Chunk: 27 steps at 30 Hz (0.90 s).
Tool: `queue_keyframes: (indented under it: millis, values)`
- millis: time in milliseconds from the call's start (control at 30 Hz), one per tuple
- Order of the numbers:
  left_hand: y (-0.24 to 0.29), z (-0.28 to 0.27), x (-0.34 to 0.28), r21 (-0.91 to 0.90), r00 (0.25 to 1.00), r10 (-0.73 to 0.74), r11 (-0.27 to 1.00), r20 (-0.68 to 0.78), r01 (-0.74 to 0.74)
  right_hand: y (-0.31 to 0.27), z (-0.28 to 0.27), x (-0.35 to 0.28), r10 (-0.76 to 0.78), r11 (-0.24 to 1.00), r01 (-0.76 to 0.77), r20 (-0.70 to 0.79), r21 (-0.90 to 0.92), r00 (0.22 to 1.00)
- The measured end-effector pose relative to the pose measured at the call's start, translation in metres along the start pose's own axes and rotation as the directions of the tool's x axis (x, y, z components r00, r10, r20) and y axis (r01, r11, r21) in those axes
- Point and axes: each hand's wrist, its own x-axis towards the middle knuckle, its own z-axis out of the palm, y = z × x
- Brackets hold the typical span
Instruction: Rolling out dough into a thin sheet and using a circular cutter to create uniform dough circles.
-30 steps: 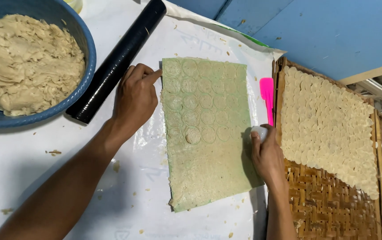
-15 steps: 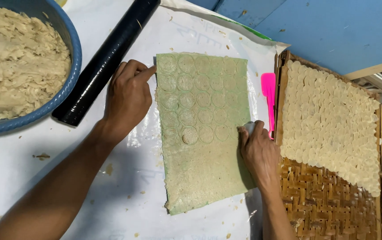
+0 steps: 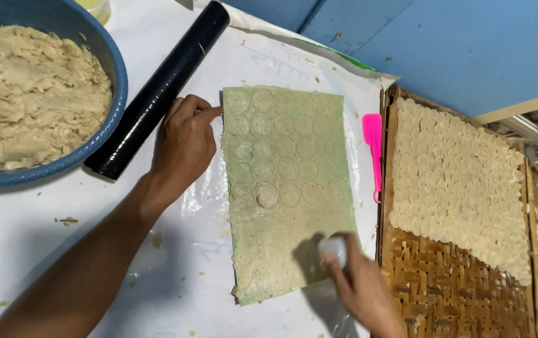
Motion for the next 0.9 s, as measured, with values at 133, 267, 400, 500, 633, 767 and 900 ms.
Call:
queue_keyframes:
  millis: [133,267,400,500,633,767,900]
  values:
    - [0.0,0.002,0.001,-0.004,1.0,-0.022,1.0,0.01,0.022,-0.003,0.035,-0.031,-0.345,0.934,0.357,0.332,0.029,0.878]
    - [0.0,0.002,0.001,-0.005,1.0,-0.027,1.0,-0.004,0.027,-0.005,0.052,-0.033,-0.35,0.937,0.344,0.244,0.067,0.905]
    - [0.001,0.0,0.002,-0.015,0.999,-0.037,0.999,-0.016,0.036,-0.029,0.043,-0.03,-0.295,0.955,0.293,0.053,0.045,0.954]
    - [-0.001,0.001,-0.001,-0.019,0.999,-0.042,0.999,-0.033,0.042,-0.038,0.032,-0.014,-0.321,0.946,0.324,0.078,-0.016,0.944]
    - [-0.005,0.007,0.0,-0.007,0.999,-0.053,0.999,-0.005,0.052,-0.082,0.028,0.017,-0.318,0.948,0.314,-0.084,-0.055,0.944]
    - [-0.004,0.004,0.0,0.008,0.999,-0.046,0.999,-0.005,0.046,-0.122,0.025,0.042,-0.568,0.823,0.524,-0.262,-0.221,0.78]
    - [-0.003,0.003,0.0,0.012,0.998,-0.048,0.999,-0.03,0.048,-0.15,0.024,0.05,-0.657,0.75,0.574,-0.267,-0.329,0.705]
